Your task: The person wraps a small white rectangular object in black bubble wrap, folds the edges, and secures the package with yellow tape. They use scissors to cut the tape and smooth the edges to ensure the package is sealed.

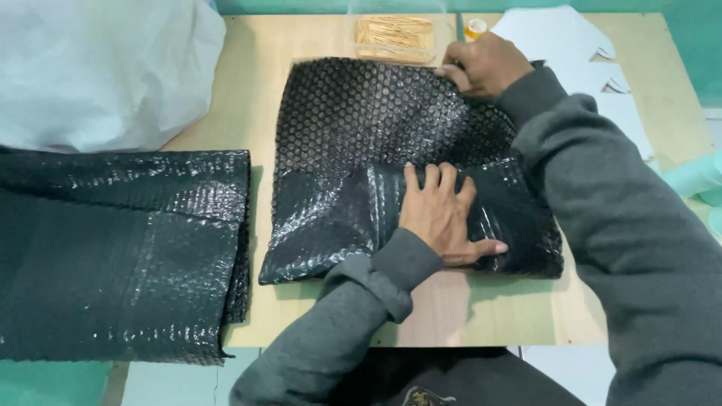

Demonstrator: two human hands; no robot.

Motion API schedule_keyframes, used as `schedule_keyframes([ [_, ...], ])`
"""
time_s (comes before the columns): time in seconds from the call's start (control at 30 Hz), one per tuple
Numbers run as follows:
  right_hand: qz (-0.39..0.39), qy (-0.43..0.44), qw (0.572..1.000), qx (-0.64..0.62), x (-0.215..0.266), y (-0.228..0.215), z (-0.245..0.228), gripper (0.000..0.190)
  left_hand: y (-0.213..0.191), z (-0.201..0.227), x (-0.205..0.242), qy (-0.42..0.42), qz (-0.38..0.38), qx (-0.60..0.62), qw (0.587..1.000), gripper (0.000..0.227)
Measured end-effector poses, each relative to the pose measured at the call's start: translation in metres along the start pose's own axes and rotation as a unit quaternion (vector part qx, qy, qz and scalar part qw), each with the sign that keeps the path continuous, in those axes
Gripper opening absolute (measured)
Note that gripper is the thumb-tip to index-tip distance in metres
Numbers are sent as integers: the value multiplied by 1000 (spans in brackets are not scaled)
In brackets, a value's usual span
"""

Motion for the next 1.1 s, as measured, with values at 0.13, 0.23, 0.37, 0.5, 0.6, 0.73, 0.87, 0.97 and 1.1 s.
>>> schedule_keyframes([
  [0.13,-20,-1,994,-106,6,-82,-72,43,4,-7,4,-32,60,31,997,101],
  [0.23,-46,-75,990,-114,41,-130,-137,60,1,0,15,-17,-31,194,980,90],
  [0.37,-20,-45,997,-63,80,-151,-176,25,-27,1,31,-42,-2,107,993,49],
  [0.5,77,-134,988,-1,102,-150,-183,32,-12,-6,35,-53,70,197,977,23],
  [0.6,-7,-61,998,7,88,-152,-165,32,39,-34,59,-93,178,18,979,20],
  [0.73,0,-42,999,-23,68,-151,-161,23,29,-69,57,-128,193,48,972,17],
  [0.87,6,-28,998,-48,64,-147,-160,22,69,-108,58,-184,196,64,961,24],
  [0.97,65,-60,996,-22,82,-140,-166,21,80,-116,54,-192,189,49,962,24],
  [1.1,193,-157,969,8,123,-142,-210,23,57,-120,57,-231,212,104,944,24],
])
Point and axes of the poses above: each hand's wrist, its own x-axis away from the middle knuckle, its own y-axis out of the palm, z = x × y, the point moved 8 cm from there along -x, towards the middle knuckle, and after that the axes turned 14 degrees about z, right-handed, at the moved point
